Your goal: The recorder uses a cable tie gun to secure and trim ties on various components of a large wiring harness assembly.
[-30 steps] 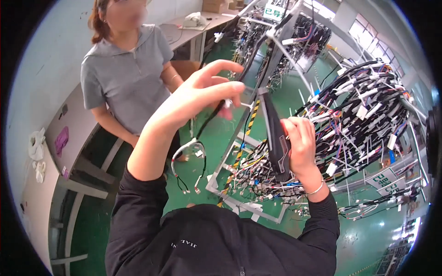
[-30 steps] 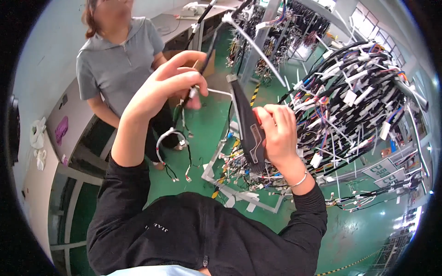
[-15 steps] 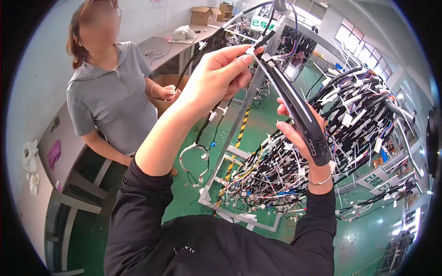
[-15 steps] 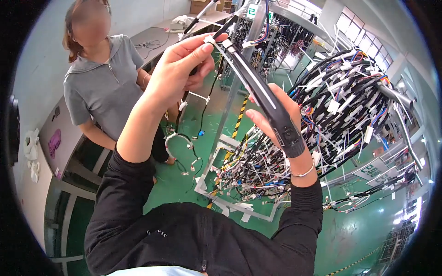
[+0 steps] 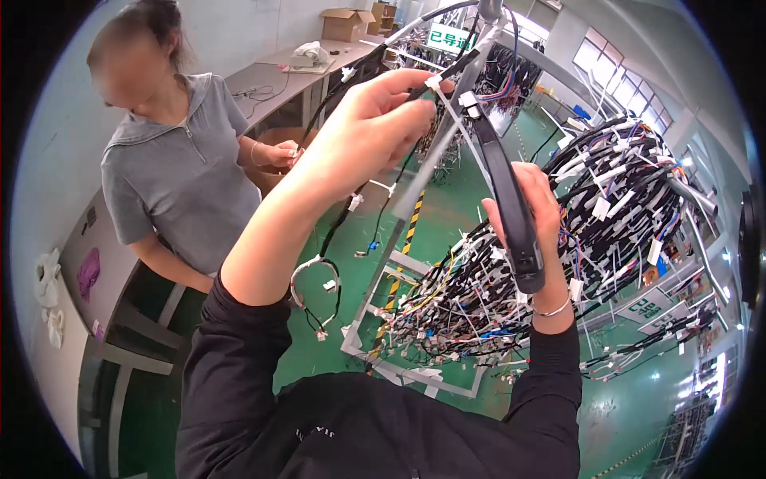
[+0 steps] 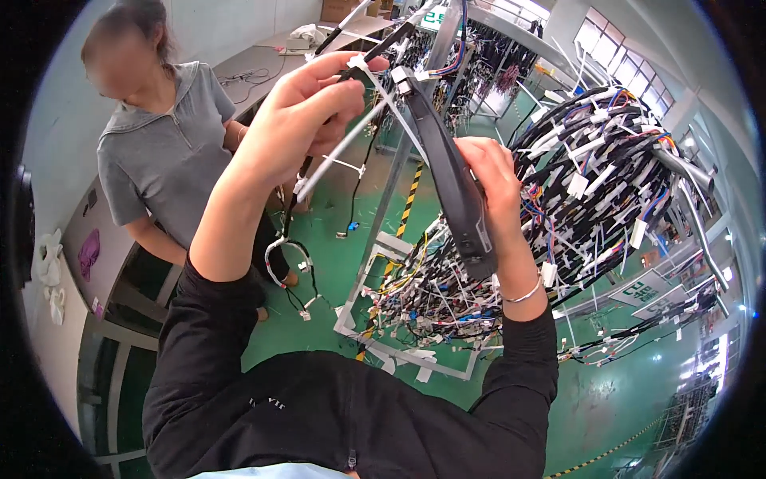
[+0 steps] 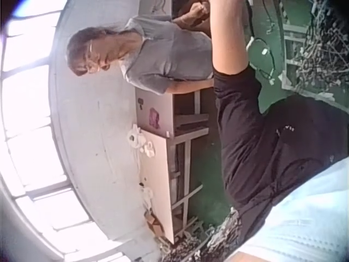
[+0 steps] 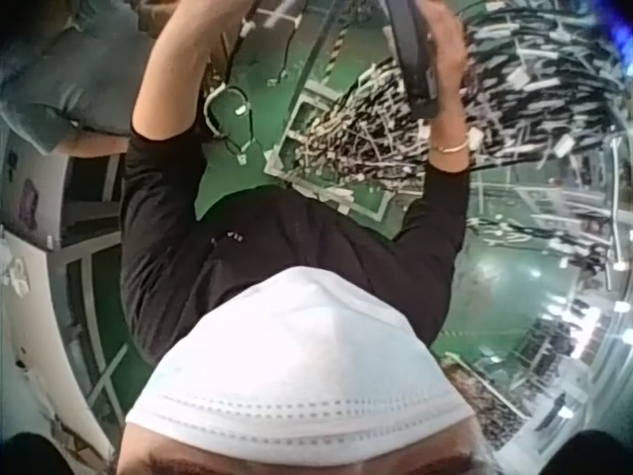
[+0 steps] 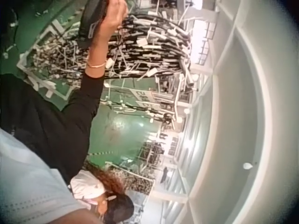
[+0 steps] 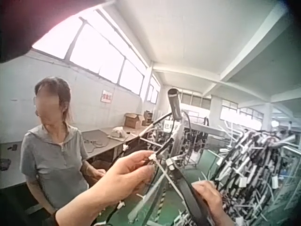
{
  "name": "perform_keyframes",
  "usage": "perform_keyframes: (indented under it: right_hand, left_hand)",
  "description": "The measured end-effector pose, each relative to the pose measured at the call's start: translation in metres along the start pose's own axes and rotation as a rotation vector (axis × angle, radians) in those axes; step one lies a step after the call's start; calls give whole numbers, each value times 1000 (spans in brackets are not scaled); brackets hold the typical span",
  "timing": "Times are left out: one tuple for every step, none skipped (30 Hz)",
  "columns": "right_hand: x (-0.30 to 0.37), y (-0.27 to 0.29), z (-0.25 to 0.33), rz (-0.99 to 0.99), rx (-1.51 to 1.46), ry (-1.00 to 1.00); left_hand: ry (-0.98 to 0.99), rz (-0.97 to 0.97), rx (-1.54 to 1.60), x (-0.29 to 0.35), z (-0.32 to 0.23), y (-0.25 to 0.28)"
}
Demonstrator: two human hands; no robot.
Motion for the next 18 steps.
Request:
perform_keyframes:
  right_hand:
    - [-2,0,0,5,-55,2]
    - [-5,-1,1,37,-89,33]
    - [-7,2,1,36,-90,33]
    - [-8,2,1,92,-147,-2]
    - [-9,1,0,148,-203,-37]
    - [-8,-3,-8,160,-303,-121]
    - [-8,-3,-10,179,-350,-145]
    - [-9,-2,-9,198,-397,-169]
    - [-9,2,3,241,-420,-233]
    - [-13,0,9,176,-388,-146]
    - [-14,-4,8,177,-392,-141]
    - [-14,-6,6,170,-307,-99]
    - [-14,-7,5,162,-222,-56]
    - [-14,-9,4,165,-240,-51]
    - [-14,-10,4,168,-241,-49]
    - [-13,-10,5,184,-266,-67]
    - [-12,-10,5,200,-291,-86]
    - [-11,-10,7,206,-265,-99]
  left_hand:
    - [5,-11,53,2,0,0]
    - [9,-22,106,3,-2,-1]
    - [22,2,130,2,-1,1]
    - [54,29,155,2,-4,3]
    - [86,56,181,3,-9,5]
    - [92,71,154,0,-13,9]
    - [90,72,153,1,-15,8]
    - [89,59,129,2,-15,6]
    - [87,39,102,4,-16,5]
    - [76,40,140,4,-13,5]
    - [74,35,138,4,-13,6]
    - [80,31,149,3,-14,5]
    - [87,28,160,3,-14,5]
    - [88,27,162,3,-13,5]
    - [83,25,167,3,-12,6]
    - [77,23,172,3,-11,6]
    - [75,19,174,2,-11,5]
    - [67,23,152,3,-11,4]
Point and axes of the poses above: each hand's wrist, its own x-axis away from the middle knuckle, its own y-axis out of the back of the hand, z = x × y, the point moved 4 cm from there along -x, towards the middle knuckle, and after that the axes turned 10 degrees about x, right-handed, at the moved point
